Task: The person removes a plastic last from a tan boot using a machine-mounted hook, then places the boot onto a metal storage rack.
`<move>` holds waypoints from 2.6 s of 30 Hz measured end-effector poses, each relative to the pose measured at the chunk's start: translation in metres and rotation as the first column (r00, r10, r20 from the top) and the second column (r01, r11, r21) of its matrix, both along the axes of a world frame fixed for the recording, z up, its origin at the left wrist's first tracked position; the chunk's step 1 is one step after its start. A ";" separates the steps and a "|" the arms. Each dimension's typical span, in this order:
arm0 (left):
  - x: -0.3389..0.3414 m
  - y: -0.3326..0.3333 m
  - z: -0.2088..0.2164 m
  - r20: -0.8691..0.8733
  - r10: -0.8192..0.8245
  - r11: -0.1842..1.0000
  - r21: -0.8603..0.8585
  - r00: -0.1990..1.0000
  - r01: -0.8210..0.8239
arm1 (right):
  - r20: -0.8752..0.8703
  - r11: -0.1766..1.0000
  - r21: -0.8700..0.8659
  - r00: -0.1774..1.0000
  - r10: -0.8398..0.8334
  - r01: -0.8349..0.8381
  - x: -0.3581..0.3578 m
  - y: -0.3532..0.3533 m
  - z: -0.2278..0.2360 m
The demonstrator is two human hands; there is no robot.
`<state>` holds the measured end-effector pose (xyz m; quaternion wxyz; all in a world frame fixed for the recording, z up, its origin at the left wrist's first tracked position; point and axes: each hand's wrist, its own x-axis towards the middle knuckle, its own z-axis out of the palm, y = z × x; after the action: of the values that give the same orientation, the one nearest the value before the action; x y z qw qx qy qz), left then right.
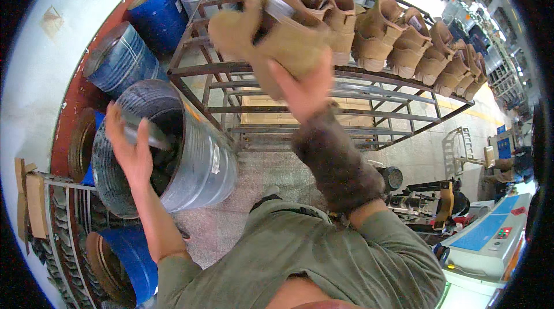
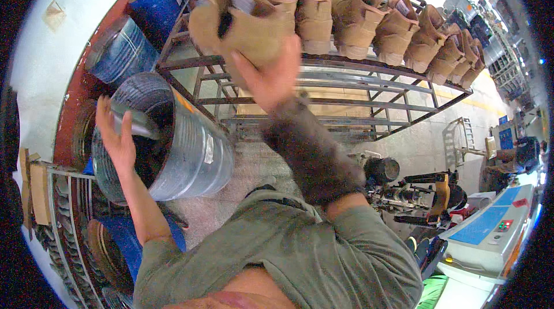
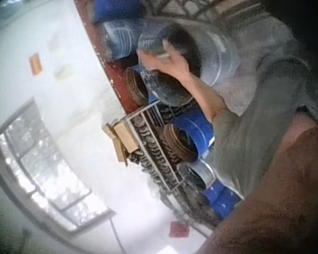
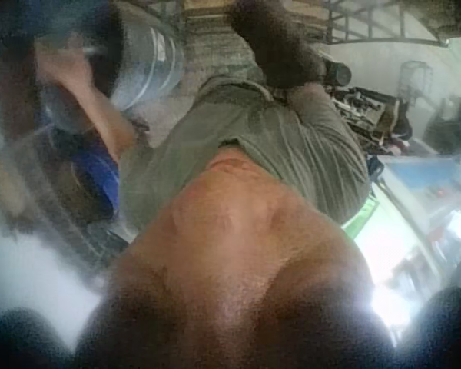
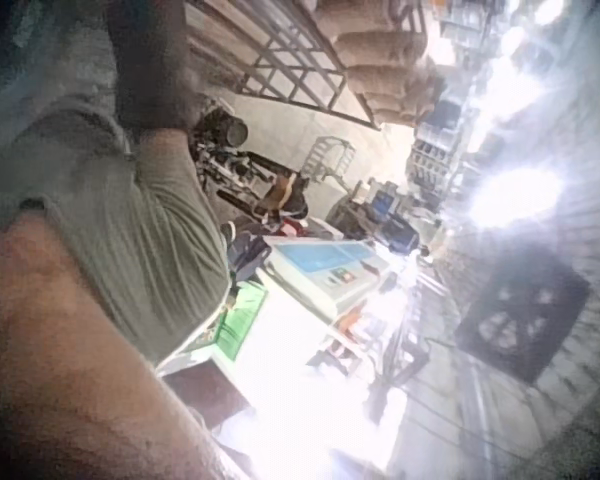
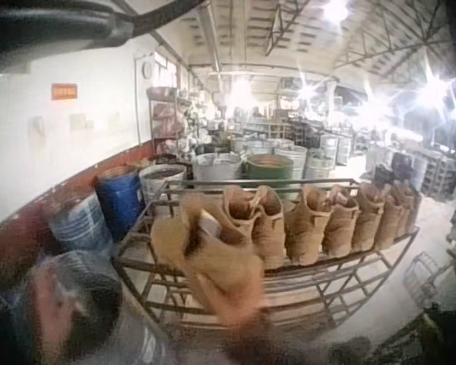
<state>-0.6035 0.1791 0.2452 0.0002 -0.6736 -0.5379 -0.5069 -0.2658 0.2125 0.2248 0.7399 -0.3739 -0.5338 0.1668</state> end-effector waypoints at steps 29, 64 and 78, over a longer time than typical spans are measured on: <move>0.487 -0.258 -0.211 -0.065 -0.547 -0.254 -0.937 -0.835 0.240 | 0.908 -0.962 -0.232 -0.386 -0.162 -0.143 -0.140 -0.778 -0.276; 0.508 -0.209 -0.239 0.910 -0.307 -0.949 -0.268 -0.278 0.169 | -0.742 0.728 -0.415 0.261 -0.618 0.546 0.261 -0.528 -0.150; 0.556 -0.234 -0.230 0.656 -0.747 -0.599 -0.593 -0.109 0.538 | 0.578 -0.431 -0.661 0.050 -0.815 0.614 0.362 -0.448 -0.136</move>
<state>-0.0471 -0.0546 0.0155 -0.6589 -0.7425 0.0060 0.1204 0.0965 -0.2354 0.0887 0.3675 -0.9136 0.1329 -0.1126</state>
